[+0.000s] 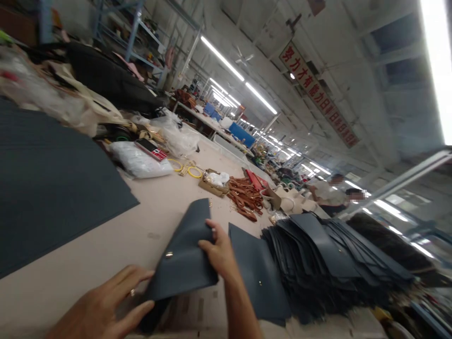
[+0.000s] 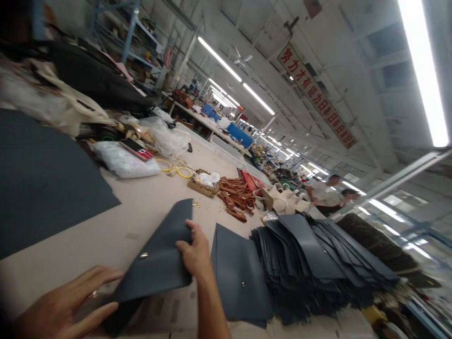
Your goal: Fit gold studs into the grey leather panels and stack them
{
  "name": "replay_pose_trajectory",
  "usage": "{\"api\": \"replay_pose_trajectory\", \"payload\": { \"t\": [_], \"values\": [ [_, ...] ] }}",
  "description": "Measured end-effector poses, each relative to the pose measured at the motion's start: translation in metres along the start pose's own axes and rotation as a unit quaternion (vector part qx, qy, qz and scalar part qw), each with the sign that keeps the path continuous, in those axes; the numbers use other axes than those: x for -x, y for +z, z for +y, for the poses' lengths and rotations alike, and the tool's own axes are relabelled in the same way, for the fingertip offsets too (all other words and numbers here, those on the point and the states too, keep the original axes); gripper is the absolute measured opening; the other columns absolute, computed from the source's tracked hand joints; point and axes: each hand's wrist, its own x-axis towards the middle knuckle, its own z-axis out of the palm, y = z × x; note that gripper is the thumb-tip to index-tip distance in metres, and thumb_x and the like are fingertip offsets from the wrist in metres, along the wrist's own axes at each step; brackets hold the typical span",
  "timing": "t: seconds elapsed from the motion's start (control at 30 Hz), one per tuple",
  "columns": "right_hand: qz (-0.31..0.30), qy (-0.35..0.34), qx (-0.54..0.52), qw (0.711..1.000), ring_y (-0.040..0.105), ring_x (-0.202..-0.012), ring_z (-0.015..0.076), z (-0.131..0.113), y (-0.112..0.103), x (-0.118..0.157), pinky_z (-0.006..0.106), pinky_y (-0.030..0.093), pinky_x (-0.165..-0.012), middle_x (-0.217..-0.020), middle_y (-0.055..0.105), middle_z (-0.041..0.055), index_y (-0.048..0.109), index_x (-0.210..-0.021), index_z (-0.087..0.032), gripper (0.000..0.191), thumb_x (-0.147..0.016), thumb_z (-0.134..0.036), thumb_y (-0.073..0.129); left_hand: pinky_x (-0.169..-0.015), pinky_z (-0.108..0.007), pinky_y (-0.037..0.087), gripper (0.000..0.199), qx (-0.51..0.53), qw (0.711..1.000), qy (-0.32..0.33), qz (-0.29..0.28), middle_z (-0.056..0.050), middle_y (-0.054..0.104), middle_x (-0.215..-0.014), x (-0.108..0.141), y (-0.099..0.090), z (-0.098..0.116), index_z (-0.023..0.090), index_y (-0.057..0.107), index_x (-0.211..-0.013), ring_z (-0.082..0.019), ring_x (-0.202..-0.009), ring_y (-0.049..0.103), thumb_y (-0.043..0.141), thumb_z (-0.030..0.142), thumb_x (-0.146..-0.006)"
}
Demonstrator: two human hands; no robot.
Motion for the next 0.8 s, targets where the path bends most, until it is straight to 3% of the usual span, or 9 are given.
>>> {"api": "replay_pose_trajectory", "payload": {
  "t": [0.17, 0.23, 0.27, 0.33, 0.4, 0.47, 0.53, 0.67, 0.8],
  "values": [
    [0.075, 0.065, 0.169, 0.981, 0.063, -0.109, 0.0302, 0.037, -0.151, 0.008, 0.041, 0.049, -0.092, -0.116, 0.068, 0.0111, 0.052, -0.134, -0.018, 0.073, -0.066, -0.041, 0.062, -0.089, -0.024, 0.046, 0.029, 0.034, 0.993, -0.053, -0.103, 0.000, 0.068, -0.101, 0.005, -0.025, 0.045, 0.027, 0.061, -0.100, -0.017, -0.100, 0.064, 0.034, 0.036, -0.098],
    [0.132, 0.125, 0.302, 0.936, 0.065, -0.105, 0.0382, 0.058, -0.201, 0.012, 0.049, 0.049, -0.089, -0.109, 0.070, 0.0197, 0.057, -0.130, -0.013, 0.073, -0.064, -0.043, 0.058, -0.085, -0.025, 0.046, 0.029, 0.047, 0.989, -0.076, -0.116, 0.000, 0.066, -0.094, 0.005, -0.030, 0.049, 0.025, 0.058, -0.095, -0.017, -0.094, 0.063, 0.031, 0.034, -0.099],
    [0.172, 0.142, 0.374, 0.900, 0.065, -0.100, 0.0424, 0.066, -0.217, 0.016, 0.054, 0.047, -0.088, -0.106, 0.070, 0.0242, 0.062, -0.125, -0.012, 0.069, -0.063, -0.043, 0.057, -0.085, -0.026, 0.046, 0.027, 0.051, 0.989, -0.082, -0.113, 0.000, 0.065, -0.094, 0.006, -0.031, 0.050, 0.025, 0.058, -0.095, -0.017, -0.094, 0.062, 0.032, 0.033, -0.099],
    [0.219, 0.132, 0.433, 0.864, 0.066, -0.093, 0.0441, 0.072, -0.223, 0.025, 0.056, 0.047, -0.084, -0.102, 0.070, 0.0271, 0.070, -0.112, -0.018, 0.056, -0.065, -0.047, 0.056, -0.090, -0.027, 0.044, 0.024, 0.054, 0.990, -0.086, -0.102, 0.000, 0.065, -0.100, 0.007, -0.032, 0.049, 0.026, 0.057, -0.101, -0.017, -0.100, 0.061, 0.034, 0.030, -0.098],
    [0.207, 0.100, 0.375, 0.898, 0.069, -0.088, 0.0397, 0.066, -0.192, 0.032, 0.051, 0.051, -0.081, -0.101, 0.072, 0.0215, 0.074, -0.100, -0.025, 0.046, -0.068, -0.053, 0.057, -0.095, -0.028, 0.041, 0.024, 0.051, 0.990, -0.091, -0.098, -0.001, 0.065, -0.108, 0.008, -0.033, 0.049, 0.026, 0.055, -0.110, -0.017, -0.107, 0.060, 0.035, 0.027, -0.097],
    [0.132, 0.055, 0.247, 0.958, 0.071, -0.088, 0.0334, 0.050, -0.134, 0.037, 0.044, 0.055, -0.082, -0.099, 0.075, 0.0134, 0.075, -0.094, -0.025, 0.044, -0.068, -0.057, 0.061, -0.097, -0.030, 0.041, 0.028, 0.042, 0.988, -0.103, -0.106, -0.004, 0.065, -0.113, 0.008, -0.035, 0.051, 0.024, 0.052, -0.118, -0.018, -0.109, 0.059, 0.033, 0.025, -0.097],
    [0.031, -0.021, 0.137, 0.990, 0.072, -0.088, 0.0283, 0.028, -0.063, 0.042, 0.035, 0.058, -0.080, -0.096, 0.076, 0.0102, 0.076, -0.094, -0.021, 0.041, -0.072, -0.054, 0.064, -0.097, -0.032, 0.041, 0.032, 0.034, 0.987, -0.113, -0.111, -0.007, 0.065, -0.112, 0.007, -0.037, 0.052, 0.020, 0.049, -0.123, -0.020, -0.108, 0.060, 0.030, 0.024, -0.097],
    [-0.095, -0.230, 0.053, 0.967, 0.071, -0.073, 0.0172, -0.016, 0.053, 0.055, 0.022, 0.057, -0.067, -0.085, 0.076, 0.0054, 0.074, -0.096, -0.020, 0.019, -0.083, -0.029, 0.064, -0.096, -0.032, 0.043, 0.033, 0.038, 0.989, -0.116, -0.081, -0.006, 0.066, -0.106, 0.007, -0.043, 0.050, 0.021, 0.046, -0.126, -0.019, -0.104, 0.061, 0.029, 0.024, -0.098],
    [-0.110, -0.336, -0.002, 0.936, 0.068, -0.068, 0.0115, -0.042, 0.108, 0.063, 0.018, 0.055, -0.065, -0.082, 0.074, 0.0016, 0.070, -0.100, -0.020, 0.020, -0.085, -0.014, 0.059, -0.091, -0.024, 0.045, 0.031, 0.118, 0.988, -0.085, -0.056, -0.002, 0.067, -0.105, 0.007, -0.051, 0.046, 0.023, 0.054, -0.110, -0.014, -0.100, 0.062, 0.033, 0.009, -0.093]
  ]
}}
